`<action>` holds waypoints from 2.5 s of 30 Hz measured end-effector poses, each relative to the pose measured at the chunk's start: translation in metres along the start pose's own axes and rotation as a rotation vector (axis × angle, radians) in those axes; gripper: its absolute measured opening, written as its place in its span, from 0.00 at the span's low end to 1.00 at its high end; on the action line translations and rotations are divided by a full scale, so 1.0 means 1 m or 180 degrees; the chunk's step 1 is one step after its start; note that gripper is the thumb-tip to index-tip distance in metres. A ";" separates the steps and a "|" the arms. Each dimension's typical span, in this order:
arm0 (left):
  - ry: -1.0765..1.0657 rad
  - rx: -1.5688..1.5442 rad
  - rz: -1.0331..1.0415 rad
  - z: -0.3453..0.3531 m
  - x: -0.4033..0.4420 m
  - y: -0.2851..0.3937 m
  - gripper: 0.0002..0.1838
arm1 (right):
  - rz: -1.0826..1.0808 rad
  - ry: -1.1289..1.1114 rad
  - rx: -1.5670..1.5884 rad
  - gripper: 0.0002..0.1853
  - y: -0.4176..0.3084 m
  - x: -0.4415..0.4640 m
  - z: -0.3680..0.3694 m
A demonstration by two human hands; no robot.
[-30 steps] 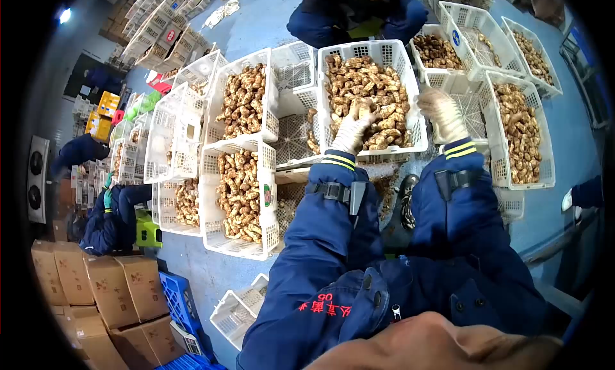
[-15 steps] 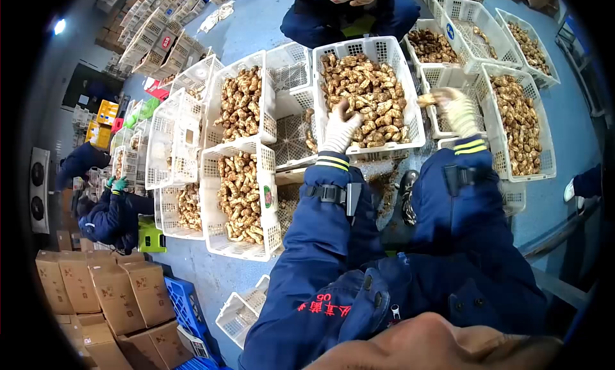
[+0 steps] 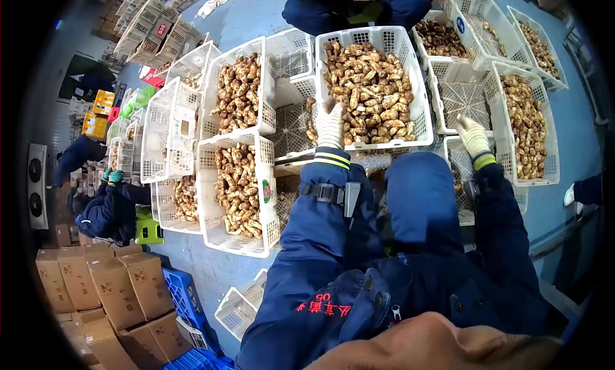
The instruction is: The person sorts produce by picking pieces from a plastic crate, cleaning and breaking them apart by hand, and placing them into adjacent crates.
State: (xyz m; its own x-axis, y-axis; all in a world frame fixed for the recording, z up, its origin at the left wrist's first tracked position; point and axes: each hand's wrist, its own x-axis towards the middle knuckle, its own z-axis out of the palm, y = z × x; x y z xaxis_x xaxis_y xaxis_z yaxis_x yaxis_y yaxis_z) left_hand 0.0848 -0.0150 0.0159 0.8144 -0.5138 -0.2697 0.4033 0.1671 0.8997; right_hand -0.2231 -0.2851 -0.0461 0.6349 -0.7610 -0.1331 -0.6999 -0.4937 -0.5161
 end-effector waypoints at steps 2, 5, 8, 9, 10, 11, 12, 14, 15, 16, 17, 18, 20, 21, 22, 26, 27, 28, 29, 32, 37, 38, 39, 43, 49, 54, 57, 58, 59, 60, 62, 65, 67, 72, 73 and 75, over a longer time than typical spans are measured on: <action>0.0057 -0.0077 0.0024 0.005 0.001 0.000 0.24 | -0.0872 0.0129 -0.0082 0.14 -0.078 0.017 0.004; 0.0113 0.0093 0.0005 0.009 -0.004 -0.001 0.19 | -0.1526 -0.0933 -0.0538 0.13 -0.149 0.050 0.040; -0.0226 0.0239 -0.0184 -0.003 0.001 -0.007 0.22 | -0.1487 -0.1265 -0.1296 0.17 -0.135 0.099 0.115; -0.0246 0.0255 -0.0157 -0.005 0.000 -0.007 0.23 | -0.1413 -0.1342 -0.1697 0.18 -0.145 0.098 0.119; -0.0250 0.0148 -0.0271 -0.006 -0.001 -0.006 0.24 | -0.1405 -0.1404 -0.1865 0.15 -0.146 0.101 0.130; -0.0268 0.0163 -0.0262 -0.006 0.000 -0.005 0.24 | -0.1406 -0.1317 -0.1944 0.13 -0.152 0.102 0.136; -0.0297 0.0170 -0.0266 -0.009 0.002 -0.009 0.25 | -0.1389 -0.1234 -0.2032 0.13 -0.155 0.101 0.140; -0.0548 0.0250 -0.0294 -0.012 0.006 -0.016 0.26 | -0.1290 -0.1195 -0.2130 0.13 -0.153 0.101 0.136; -0.0604 0.0346 -0.0290 -0.010 0.004 -0.014 0.25 | -0.1285 -0.1190 -0.1895 0.14 -0.153 0.097 0.122; -0.0652 0.0443 -0.0283 -0.009 0.003 -0.012 0.25 | -0.1287 -0.1184 -0.1659 0.15 -0.155 0.093 0.108; -0.0532 0.0812 -0.0316 -0.005 0.002 -0.012 0.25 | -0.0531 -0.1498 -0.1494 0.24 -0.168 0.100 0.096; -0.0681 0.1455 -0.0090 -0.006 0.004 -0.015 0.26 | -0.0690 -0.1349 -0.0876 0.24 -0.162 0.089 0.081; -0.0798 0.1818 0.0260 0.004 -0.004 -0.015 0.27 | -0.0930 -0.1198 0.0275 0.25 -0.143 0.077 0.079; -0.0861 0.2223 0.0206 0.015 -0.013 -0.001 0.28 | -0.0990 -0.1414 0.0993 0.25 -0.145 0.065 0.065; -0.0964 0.2508 0.0602 0.019 -0.020 0.000 0.30 | -0.1133 -0.1871 0.1994 0.29 -0.144 0.058 0.056; -0.1804 0.1273 0.0468 0.034 -0.028 0.000 0.31 | -0.0406 -0.2709 0.2896 0.30 -0.165 0.019 0.007; -0.1860 0.1236 0.0421 0.034 -0.028 0.002 0.30 | -0.0420 -0.2757 0.2957 0.29 -0.164 0.014 0.003; -0.1918 0.1205 0.0373 0.034 -0.027 0.005 0.29 | -0.0437 -0.2805 0.3023 0.29 -0.163 0.011 0.000; -0.1725 0.1101 0.0082 0.034 -0.030 0.006 0.26 | -0.0467 -0.2888 0.3149 0.30 -0.162 0.010 0.005; -0.1565 0.1111 0.0283 0.035 -0.035 0.010 0.25 | -0.0206 -0.2858 0.3787 0.33 -0.170 0.002 0.011; -0.1233 -0.0017 -0.0405 0.031 -0.030 -0.003 0.23 | -0.0926 -0.2915 0.3813 0.38 -0.196 -0.011 0.007; -0.1144 -0.0256 -0.0665 0.033 -0.033 -0.002 0.23 | -0.0882 -0.2429 0.3418 0.37 -0.187 -0.013 0.012; -0.1183 -0.0268 -0.0754 0.034 -0.033 -0.003 0.24 | -0.0974 -0.2305 0.3240 0.37 -0.188 -0.015 0.008; -0.1037 -0.0599 -0.0519 0.030 -0.032 0.002 0.39 | -0.0740 -0.1810 0.3218 0.32 -0.170 -0.031 -0.026; -0.0418 -0.0732 -0.0484 -0.003 0.000 -0.011 0.17 | 0.0232 0.0424 0.4121 0.34 -0.040 -0.003 -0.065; -0.0061 -0.0470 -0.0408 0.008 0.006 -0.010 0.19 | 0.0551 0.1126 0.4513 0.39 -0.016 0.022 -0.080; -0.0209 -0.0412 -0.0396 0.015 0.003 -0.007 0.22 | -0.0299 -0.0349 0.2955 0.29 -0.072 0.035 -0.036; -0.0238 -0.0337 -0.0321 0.014 0.003 -0.008 0.23 | -0.0582 -0.0927 0.2230 0.29 -0.074 0.059 0.000; -0.0110 -0.0263 -0.0373 0.017 0.002 -0.006 0.23 | -0.0607 -0.1446 0.2475 0.27 -0.099 0.057 0.024; 0.0023 -0.0189 -0.0419 0.020 0.002 -0.003 0.23 | -0.0767 -0.1720 0.0821 0.25 -0.131 0.060 0.031; 0.0131 -0.0250 -0.0418 0.030 -0.008 0.012 0.21 | -0.1295 -0.1969 -0.0611 0.23 -0.144 0.079 0.079; 0.0091 -0.0468 -0.0440 0.028 -0.006 0.014 0.22 | -0.1356 -0.2017 -0.1884 0.20 -0.143 0.098 0.134; -0.0005 -0.0195 -0.0495 0.023 -0.003 0.014 0.23 | -0.1511 -0.2004 -0.2190 0.19 -0.143 0.092 0.153; -0.0299 -0.0203 -0.0487 0.017 0.003 0.000 0.25 | -0.1034 -0.2151 -0.1653 0.16 -0.140 0.108 0.142; -0.0420 -0.0061 -0.0457 0.018 0.001 0.000 0.26 | -0.1058 -0.1205 -0.0522 0.23 -0.123 0.090 0.131; -0.0537 -0.0029 -0.0528 0.020 -0.001 -0.001 0.24 | -0.0088 -0.2222 0.1325 0.24 -0.145 0.081 0.087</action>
State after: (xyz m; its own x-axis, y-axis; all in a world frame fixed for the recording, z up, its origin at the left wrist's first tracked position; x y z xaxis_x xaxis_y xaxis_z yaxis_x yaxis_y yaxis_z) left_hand 0.0753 -0.0319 0.0218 0.6556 -0.6682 -0.3517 0.5303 0.0759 0.8444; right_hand -0.0419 -0.2381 -0.0559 0.8039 -0.2451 -0.5419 -0.5894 -0.2068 -0.7809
